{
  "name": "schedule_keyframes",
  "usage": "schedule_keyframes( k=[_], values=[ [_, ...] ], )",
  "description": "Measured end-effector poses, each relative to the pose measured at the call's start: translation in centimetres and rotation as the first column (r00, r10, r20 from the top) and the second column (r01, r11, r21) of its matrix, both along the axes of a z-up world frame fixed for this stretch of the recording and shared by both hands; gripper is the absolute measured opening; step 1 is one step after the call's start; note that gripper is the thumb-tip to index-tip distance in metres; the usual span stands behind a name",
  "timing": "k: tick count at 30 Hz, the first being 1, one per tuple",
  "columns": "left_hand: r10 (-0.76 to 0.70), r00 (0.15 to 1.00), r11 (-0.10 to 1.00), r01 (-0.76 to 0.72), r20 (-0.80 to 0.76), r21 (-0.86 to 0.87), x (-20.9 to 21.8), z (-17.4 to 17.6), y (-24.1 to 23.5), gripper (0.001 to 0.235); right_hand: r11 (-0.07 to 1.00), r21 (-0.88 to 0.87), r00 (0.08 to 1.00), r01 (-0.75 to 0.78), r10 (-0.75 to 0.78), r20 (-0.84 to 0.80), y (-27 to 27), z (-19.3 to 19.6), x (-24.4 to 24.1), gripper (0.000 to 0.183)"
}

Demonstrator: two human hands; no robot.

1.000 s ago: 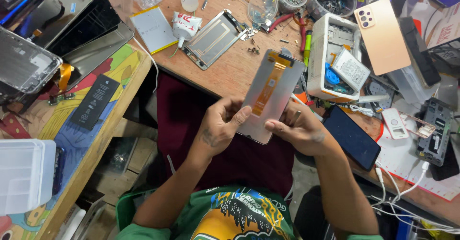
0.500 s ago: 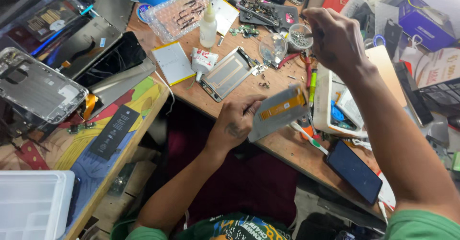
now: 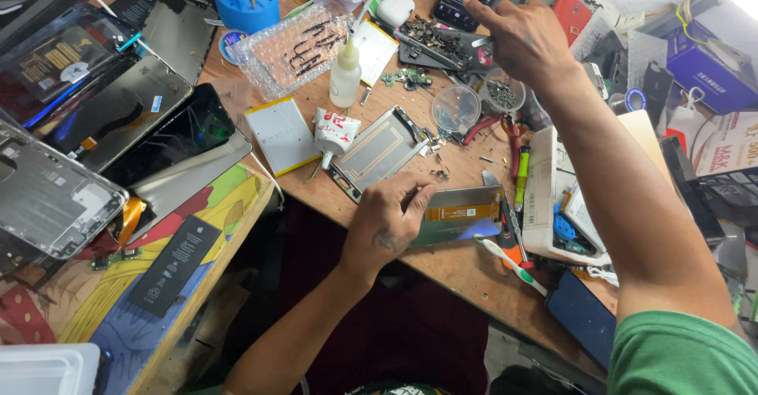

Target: The person removes a screen assembly from a smartphone, then uses a screwdriver and a utility knife to pry open the back cover of another smartphone. The person continues to separate the back cover from the phone body using the tools.

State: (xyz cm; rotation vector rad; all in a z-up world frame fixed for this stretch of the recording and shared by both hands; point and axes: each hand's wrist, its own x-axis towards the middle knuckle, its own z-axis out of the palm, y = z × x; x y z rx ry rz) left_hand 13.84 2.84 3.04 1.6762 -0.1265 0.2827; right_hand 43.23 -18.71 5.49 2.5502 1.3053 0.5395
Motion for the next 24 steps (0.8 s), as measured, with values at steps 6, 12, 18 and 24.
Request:
schedule_keyframes(
  k=[6, 12, 18, 24],
  values=[
    [0.016, 1.0, 0.998, -0.017, 0.023, 0.06, 0.0, -0.5, 0.0, 0.012, 0.996, -0.089, 0.998, 0.003, 0.003, 0.068, -0.2, 0.3, 1.4, 0.067],
    [0.015, 0.999, 0.995, -0.011, -0.039, 0.103, -0.1, -0.6, -0.2, 0.013, 1.0, -0.018, 0.993, 0.005, -0.002, 0.115, -0.7, 1.6, 1.7, 0.064],
    [0.027, 0.997, 0.995, -0.02, -0.071, 0.1, -0.2, -0.6, -0.4, 0.013, 0.993, 0.118, 0.995, -0.019, 0.007, 0.102, -1.4, 2.5, 1.0, 0.049],
    [0.03, 0.998, 0.999, -0.032, 0.058, 0.033, -0.4, -1.0, -0.4, 0.013, 0.981, 0.188, 0.999, -0.04, 0.045, -0.021, -2.7, 3.8, -4.3, 0.046]
  ],
)
